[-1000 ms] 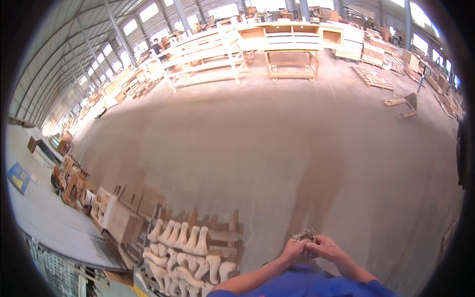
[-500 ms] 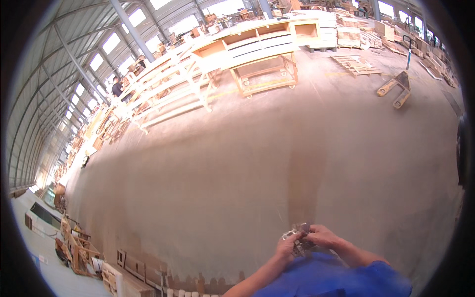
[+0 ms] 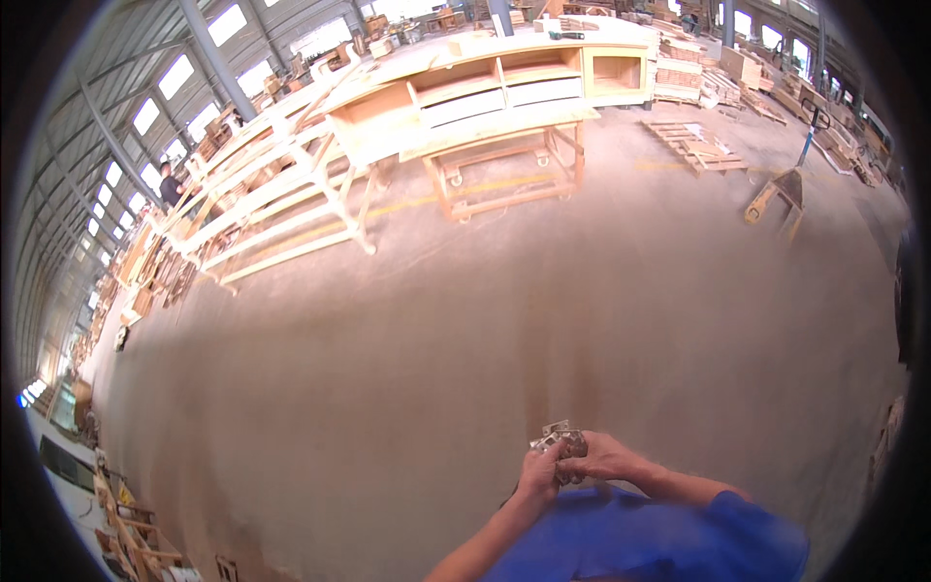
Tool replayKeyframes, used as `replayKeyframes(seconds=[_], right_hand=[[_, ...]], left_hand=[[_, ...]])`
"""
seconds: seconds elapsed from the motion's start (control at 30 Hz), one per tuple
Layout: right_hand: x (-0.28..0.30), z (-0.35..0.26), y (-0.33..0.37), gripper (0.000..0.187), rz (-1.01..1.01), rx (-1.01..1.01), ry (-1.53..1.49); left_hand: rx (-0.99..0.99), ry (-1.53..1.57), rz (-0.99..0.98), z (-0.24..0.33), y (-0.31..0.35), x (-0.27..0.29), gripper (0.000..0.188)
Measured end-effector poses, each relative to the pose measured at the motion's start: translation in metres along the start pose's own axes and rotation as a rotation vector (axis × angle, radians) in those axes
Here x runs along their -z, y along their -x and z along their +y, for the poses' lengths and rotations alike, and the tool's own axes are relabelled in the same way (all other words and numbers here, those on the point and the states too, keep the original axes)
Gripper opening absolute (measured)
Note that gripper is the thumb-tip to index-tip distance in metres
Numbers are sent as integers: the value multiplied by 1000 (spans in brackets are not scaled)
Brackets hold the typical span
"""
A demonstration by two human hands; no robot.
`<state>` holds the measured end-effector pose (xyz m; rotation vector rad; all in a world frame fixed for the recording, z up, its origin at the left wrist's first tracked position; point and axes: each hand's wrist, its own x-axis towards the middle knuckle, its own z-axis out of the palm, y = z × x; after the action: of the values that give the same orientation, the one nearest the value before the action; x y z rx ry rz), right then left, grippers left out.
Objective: The person attaches metal hinges to a wooden door using an electric drill. They pick up hinges and screws from a storage box, align them on the door surface, and drive in the screws before moving to another area to handle a battery.
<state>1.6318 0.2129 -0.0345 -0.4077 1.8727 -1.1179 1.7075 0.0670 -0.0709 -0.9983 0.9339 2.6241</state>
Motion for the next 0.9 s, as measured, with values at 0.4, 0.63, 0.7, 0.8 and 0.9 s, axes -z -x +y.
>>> replayKeyframes(seconds=[0.4,0.63,0.7,0.8,0.9], right_hand=[[211,-183,-302,36,173,-15,-246],[329,-314,-501,29,148,206,-260],[359,-365,-549,29,143,240,-265],[414,-399,-634,25,170,257,-226],[462,-453,-695,19,147,312,-380]], left_hand=[[-115,-327,-179,285,-319,-92,24],[-156,-175,-58,523,-409,-169,21],[-217,-160,-1,587,-444,-185,18],[-544,-550,-64,685,-509,-202,16],[-412,-57,-151,785,-576,-229,15]])
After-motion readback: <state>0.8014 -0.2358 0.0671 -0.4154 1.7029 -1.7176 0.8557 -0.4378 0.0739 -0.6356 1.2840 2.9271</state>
